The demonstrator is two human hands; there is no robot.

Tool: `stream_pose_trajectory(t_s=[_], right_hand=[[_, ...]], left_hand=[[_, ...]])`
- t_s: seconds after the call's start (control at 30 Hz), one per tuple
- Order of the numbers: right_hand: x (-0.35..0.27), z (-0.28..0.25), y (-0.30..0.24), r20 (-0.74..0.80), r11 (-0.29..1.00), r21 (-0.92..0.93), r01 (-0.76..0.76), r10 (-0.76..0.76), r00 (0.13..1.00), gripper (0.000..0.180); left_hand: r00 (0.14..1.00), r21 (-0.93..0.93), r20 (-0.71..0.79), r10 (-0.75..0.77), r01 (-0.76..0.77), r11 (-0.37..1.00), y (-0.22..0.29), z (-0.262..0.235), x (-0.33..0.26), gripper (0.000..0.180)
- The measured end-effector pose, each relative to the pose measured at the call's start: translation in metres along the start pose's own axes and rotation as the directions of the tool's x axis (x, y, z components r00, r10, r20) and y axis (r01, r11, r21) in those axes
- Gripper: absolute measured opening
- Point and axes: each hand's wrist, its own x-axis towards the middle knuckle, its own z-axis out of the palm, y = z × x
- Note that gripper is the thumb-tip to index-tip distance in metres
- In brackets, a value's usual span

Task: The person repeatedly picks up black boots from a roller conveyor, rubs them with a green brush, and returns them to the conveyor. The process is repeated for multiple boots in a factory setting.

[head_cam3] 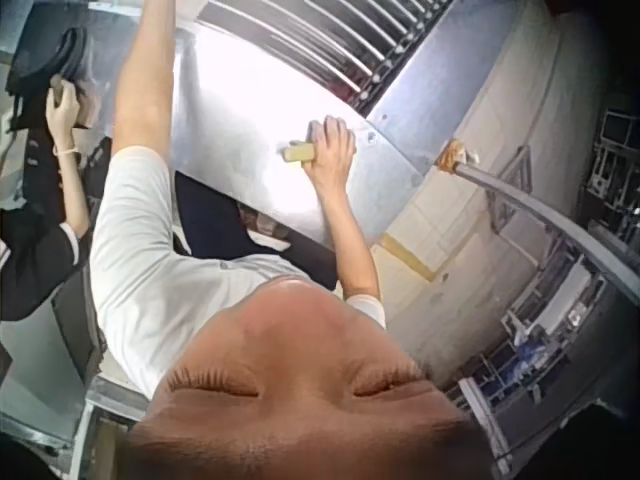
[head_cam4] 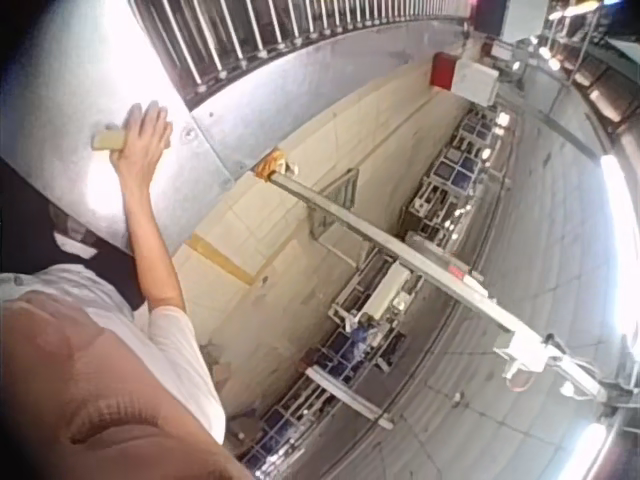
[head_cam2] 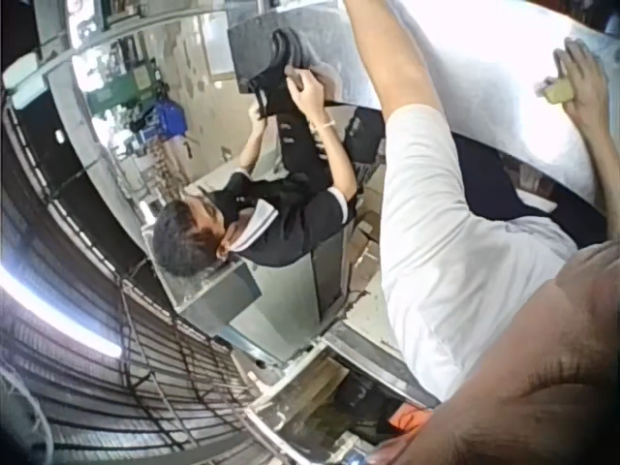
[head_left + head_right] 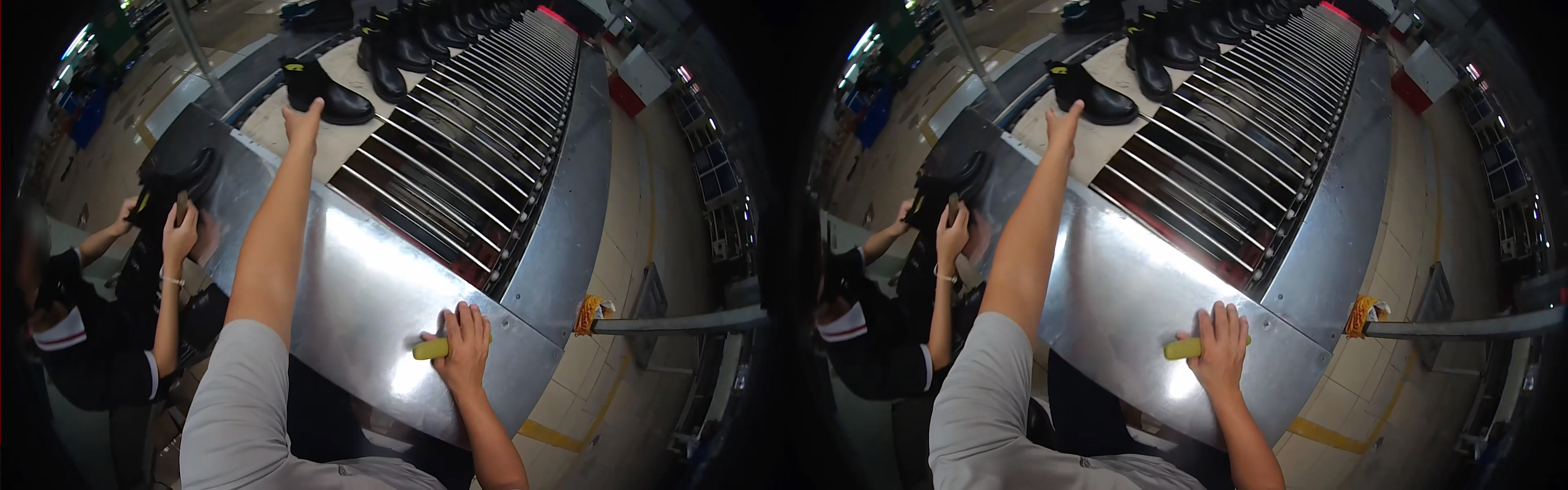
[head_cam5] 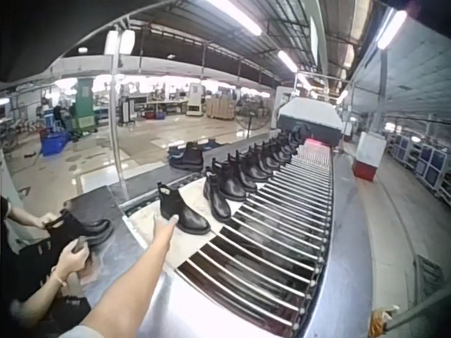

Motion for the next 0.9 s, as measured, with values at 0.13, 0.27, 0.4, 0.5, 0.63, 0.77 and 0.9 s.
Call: stream_pose_trajectory(t_s=[0.13,0.27,0.4,0.5,0.63,0.77,0.9], right_hand=[[0.01,0.002,-0.005,0.038,0.999,0.038,0.026,-0.028,0.999,0.052],[0.003,0.005,0.007,0.064,0.999,0.004,-0.042,0.041,0.997,0.05],[0.003,0.006,0.011,0.072,0.998,0.054,-0.044,0.04,0.997,0.052],[0.007,0.002,0.011,0.063,0.995,0.09,-0.053,0.047,0.997,0.054],[0.008,0.007,0.01,-0.004,0.99,0.138,-0.003,0.004,1.0,0.06],[-0.005,0.015,0.019,-0.127,0.988,0.152,-0.02,0.04,0.991,0.07],[-0.011,0.022,0.025,-0.265,0.984,0.171,-0.045,0.09,0.96,0.076]], left_hand=[[0.998,-0.026,-0.047,-0.034,0.033,0.999,-0.026,0.012,0.106,0.144],[0.892,0.014,-0.145,-0.428,0.435,0.9,-0.006,0.096,0.079,0.162],[0.834,0.129,-0.343,-0.433,0.499,0.857,-0.004,0.107,0.091,0.159],[0.935,0.065,-0.201,-0.293,0.311,0.948,-0.011,0.081,0.081,0.15],[0.95,-0.411,0.246,-0.193,0.283,0.867,-0.005,0.017,0.061,0.087],[0.849,-0.707,0.526,-0.053,0.471,0.527,0.029,-0.026,-0.097,0.036],[0.737,-0.673,0.675,0.033,0.596,0.437,0.067,-0.118,-0.275,0.083]])
